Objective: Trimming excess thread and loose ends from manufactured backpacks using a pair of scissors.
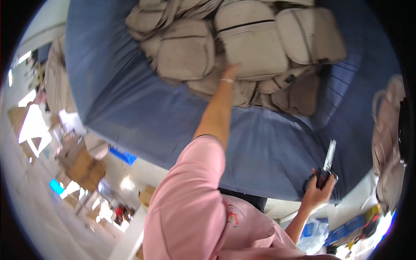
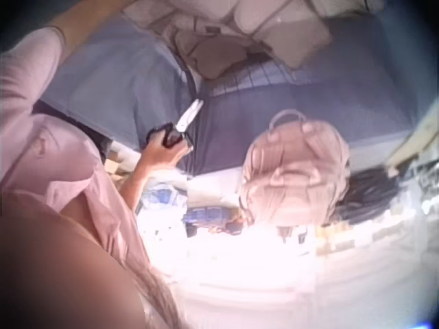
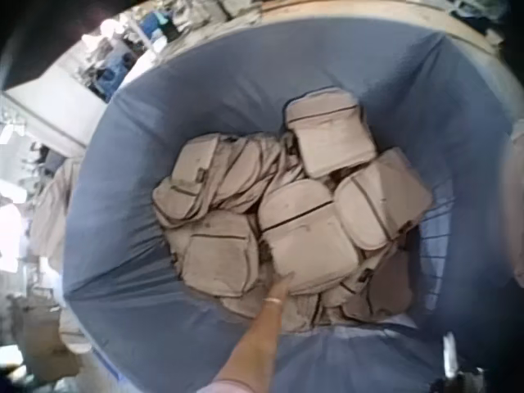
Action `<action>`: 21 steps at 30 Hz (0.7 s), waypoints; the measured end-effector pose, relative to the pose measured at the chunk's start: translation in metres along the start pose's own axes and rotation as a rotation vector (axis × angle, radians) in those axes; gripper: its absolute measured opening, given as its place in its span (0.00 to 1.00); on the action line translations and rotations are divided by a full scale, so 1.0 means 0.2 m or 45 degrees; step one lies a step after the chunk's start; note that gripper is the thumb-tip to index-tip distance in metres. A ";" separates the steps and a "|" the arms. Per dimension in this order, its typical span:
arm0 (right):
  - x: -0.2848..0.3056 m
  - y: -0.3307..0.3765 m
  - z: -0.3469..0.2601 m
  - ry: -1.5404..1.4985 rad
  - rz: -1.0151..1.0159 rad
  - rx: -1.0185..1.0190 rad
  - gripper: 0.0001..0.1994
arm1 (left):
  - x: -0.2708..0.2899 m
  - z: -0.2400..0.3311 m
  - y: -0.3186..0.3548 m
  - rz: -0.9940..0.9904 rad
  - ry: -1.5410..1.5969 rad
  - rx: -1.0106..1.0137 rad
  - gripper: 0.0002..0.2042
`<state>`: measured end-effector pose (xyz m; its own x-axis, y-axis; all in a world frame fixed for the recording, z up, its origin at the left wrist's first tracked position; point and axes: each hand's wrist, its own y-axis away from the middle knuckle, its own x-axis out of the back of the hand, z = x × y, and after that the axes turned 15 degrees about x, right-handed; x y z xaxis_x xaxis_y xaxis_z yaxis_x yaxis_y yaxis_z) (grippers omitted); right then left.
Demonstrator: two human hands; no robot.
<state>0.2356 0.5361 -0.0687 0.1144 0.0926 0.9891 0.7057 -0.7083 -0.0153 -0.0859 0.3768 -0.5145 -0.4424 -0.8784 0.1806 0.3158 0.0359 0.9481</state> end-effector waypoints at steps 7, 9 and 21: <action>-0.06 -0.01 0.03 0.017 -0.045 0.052 0.23 | 0.26 0.07 -0.25 0.110 0.083 -0.171 0.24; -0.08 -0.03 0.04 0.007 -0.049 0.124 0.19 | 0.36 0.13 -0.15 -0.034 0.111 -0.294 0.21; 0.01 0.00 -0.48 -1.642 -0.020 -0.448 0.26 | 1.04 0.74 1.97 -0.806 0.275 -0.594 0.17</action>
<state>0.1689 0.4688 -0.0529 0.8200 0.5545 0.1418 0.5185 -0.8247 0.2261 -0.1773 0.2788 -0.0647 -0.4979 -0.7398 -0.4526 0.3983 -0.6586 0.6384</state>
